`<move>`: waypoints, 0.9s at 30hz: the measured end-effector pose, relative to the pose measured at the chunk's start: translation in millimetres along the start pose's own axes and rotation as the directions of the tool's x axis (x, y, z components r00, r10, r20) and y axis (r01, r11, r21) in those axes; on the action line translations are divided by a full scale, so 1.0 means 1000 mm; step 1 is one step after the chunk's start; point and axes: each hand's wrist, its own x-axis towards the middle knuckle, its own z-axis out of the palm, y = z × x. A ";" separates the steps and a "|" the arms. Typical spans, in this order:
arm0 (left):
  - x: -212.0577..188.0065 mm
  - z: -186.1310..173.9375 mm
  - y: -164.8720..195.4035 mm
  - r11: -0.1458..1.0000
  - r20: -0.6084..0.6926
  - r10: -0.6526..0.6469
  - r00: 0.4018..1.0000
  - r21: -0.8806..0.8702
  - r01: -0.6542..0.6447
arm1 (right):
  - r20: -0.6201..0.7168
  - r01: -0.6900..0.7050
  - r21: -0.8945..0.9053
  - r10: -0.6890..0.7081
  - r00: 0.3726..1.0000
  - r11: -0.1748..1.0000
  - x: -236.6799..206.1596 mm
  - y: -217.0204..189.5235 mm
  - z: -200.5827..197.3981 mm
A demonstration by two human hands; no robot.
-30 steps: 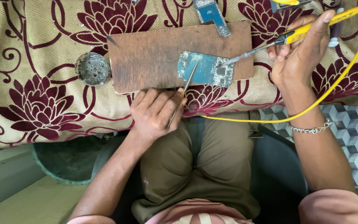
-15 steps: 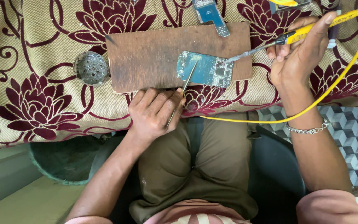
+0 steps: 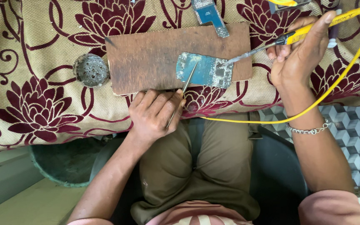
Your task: The person uses a soldering iron and tweezers to work on a small circuit board placed on a wooden block on their lap. They apply heat to specific points on the board while holding it steady with the tweezers.
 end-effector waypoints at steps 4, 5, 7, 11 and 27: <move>0.000 0.000 0.000 1.000 0.002 -0.003 1.000 -0.002 0.003 | -0.028 0.006 0.010 -0.006 1.000 1.000 0.001 0.000 0.001; 0.001 0.001 0.001 1.000 0.001 -0.003 1.000 0.000 0.003 | -0.037 0.006 0.011 -0.006 0.999 1.000 0.001 0.000 0.001; 0.000 0.000 0.000 1.000 -0.001 -0.003 1.000 0.002 0.003 | -0.050 0.011 0.001 -0.011 0.999 1.000 0.000 0.001 0.002; 0.000 0.000 0.000 1.000 0.002 -0.002 1.000 0.006 0.002 | -0.027 0.040 -0.028 -0.041 0.999 0.999 -0.001 0.002 0.001; 0.000 0.000 0.001 1.000 0.002 -0.002 1.000 0.013 0.002 | -0.011 0.030 -0.030 -0.031 0.999 0.999 -0.001 0.003 -0.001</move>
